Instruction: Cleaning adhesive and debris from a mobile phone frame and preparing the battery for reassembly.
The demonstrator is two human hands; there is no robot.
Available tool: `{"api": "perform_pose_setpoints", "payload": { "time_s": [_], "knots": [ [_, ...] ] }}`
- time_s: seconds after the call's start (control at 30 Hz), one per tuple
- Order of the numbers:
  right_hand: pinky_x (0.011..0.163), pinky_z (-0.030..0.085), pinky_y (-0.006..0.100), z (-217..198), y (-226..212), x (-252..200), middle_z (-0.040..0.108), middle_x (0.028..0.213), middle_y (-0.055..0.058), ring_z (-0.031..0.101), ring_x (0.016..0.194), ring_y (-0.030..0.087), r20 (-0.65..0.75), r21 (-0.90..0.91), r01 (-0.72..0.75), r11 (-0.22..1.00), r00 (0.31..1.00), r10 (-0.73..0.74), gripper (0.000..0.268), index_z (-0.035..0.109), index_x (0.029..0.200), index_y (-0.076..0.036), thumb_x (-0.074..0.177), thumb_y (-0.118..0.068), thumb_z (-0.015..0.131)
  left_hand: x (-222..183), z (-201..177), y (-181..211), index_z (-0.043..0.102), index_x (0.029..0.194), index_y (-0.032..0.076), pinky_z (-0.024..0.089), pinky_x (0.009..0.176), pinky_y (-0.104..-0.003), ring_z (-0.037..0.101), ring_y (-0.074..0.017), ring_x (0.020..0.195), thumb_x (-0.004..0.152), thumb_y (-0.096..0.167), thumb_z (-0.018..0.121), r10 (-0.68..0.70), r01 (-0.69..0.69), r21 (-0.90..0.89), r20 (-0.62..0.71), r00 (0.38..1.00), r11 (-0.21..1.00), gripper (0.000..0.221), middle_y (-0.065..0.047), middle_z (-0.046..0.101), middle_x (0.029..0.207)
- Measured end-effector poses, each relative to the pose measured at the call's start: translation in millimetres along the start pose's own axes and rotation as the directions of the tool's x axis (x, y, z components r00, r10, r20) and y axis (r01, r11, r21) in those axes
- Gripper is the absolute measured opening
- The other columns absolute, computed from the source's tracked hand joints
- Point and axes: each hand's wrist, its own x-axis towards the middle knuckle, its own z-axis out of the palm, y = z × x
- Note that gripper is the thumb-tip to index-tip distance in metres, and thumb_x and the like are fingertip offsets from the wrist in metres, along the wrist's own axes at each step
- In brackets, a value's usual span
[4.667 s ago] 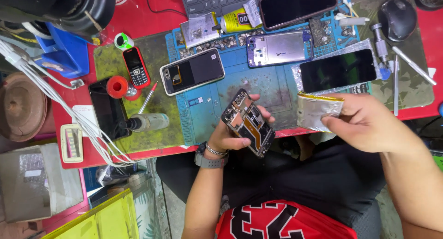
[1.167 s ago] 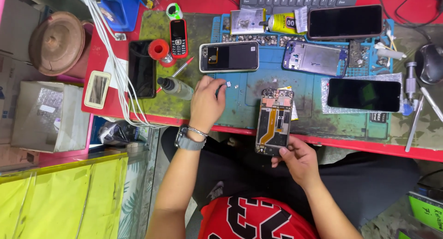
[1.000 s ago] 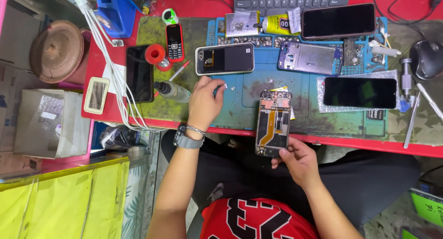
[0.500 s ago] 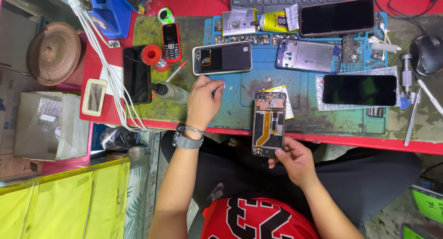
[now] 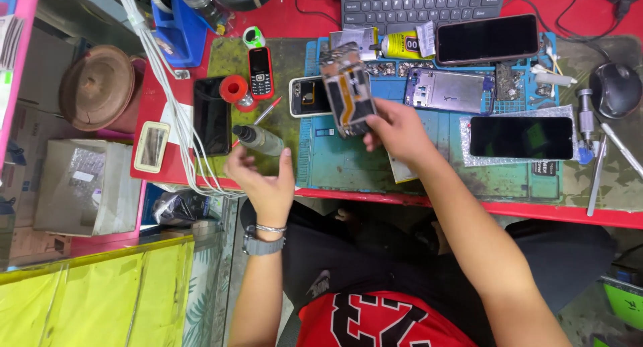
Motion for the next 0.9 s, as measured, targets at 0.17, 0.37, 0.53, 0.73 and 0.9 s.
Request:
{"api": "perform_pose_setpoints", "payload": {
  "time_s": [0.17, 0.37, 0.53, 0.73, 0.9],
  "knots": [
    [0.048, 0.068, 0.039, 18, 41, 57, 0.070, 0.082, 0.023, 0.072, 0.054, 0.027, 0.000, 0.032, -0.117, 0.993, 0.993, 0.117, 0.040, 0.053, 0.138, 0.013, 0.100, 0.000, 0.056, 36, -13, 0, 0.046, 0.130, -0.010, 0.050, 0.089, -0.049, 0.060, -0.0443, 0.099, 0.080, 0.007, 0.089, -0.006, 0.012, -0.032, 0.164, 0.986, 0.999, 0.068, -0.027, 0.054, 0.111],
    [0.041, 0.064, 0.036, 6, 12, 34, 0.071, 0.077, 0.017, 0.072, 0.052, 0.025, -0.225, -0.408, -0.120, 0.905, 0.974, 0.027, 0.048, 0.057, 0.132, 0.007, 0.098, -0.023, 0.073, 41, -20, -9, 0.066, 0.102, 0.001, 0.055, 0.078, -0.044, 0.068, -0.0376, 0.089, 0.077, 0.011, 0.089, -0.034, 0.037, -0.008, 0.280, 0.959, 0.999, 0.035, -0.016, 0.067, 0.091],
    [0.069, 0.062, 0.044, -9, -21, -56, 0.074, 0.091, 0.016, 0.073, 0.076, 0.032, 0.014, -0.624, 0.193, 0.757, 0.972, -0.235, 0.039, 0.069, 0.125, -0.001, 0.088, -0.013, 0.076, 18, -20, 39, 0.058, 0.119, -0.001, 0.057, 0.090, -0.042, 0.073, -0.0334, 0.103, 0.075, 0.007, 0.090, -0.062, 0.204, -0.348, 0.379, 0.923, 0.915, 0.055, -0.019, 0.073, 0.104],
    [0.090, 0.059, 0.045, -29, 10, -122, 0.071, 0.123, 0.011, 0.071, 0.111, 0.036, 0.243, -0.619, 0.406, 0.672, 0.913, -0.328, 0.057, 0.065, 0.138, -0.009, 0.084, -0.019, 0.081, -49, 20, 73, 0.059, 0.108, 0.004, 0.060, 0.079, -0.030, 0.075, -0.0242, 0.097, 0.063, 0.008, 0.099, -0.075, 0.506, -0.582, 0.606, 0.792, 0.637, 0.060, -0.016, 0.077, 0.100],
    [0.096, 0.056, 0.051, -78, 7, -129, 0.070, 0.123, 0.016, 0.068, 0.115, 0.041, 0.177, -0.737, 0.333, 0.588, 0.935, -0.308, 0.050, 0.069, 0.132, -0.007, 0.083, -0.006, 0.077, -48, 32, 70, 0.074, 0.104, 0.001, 0.067, 0.069, -0.033, 0.074, -0.0272, 0.095, 0.073, 0.005, 0.092, -0.095, 0.557, -0.506, 0.679, 0.728, 0.658, 0.036, -0.013, 0.071, 0.106]
  ]
}}
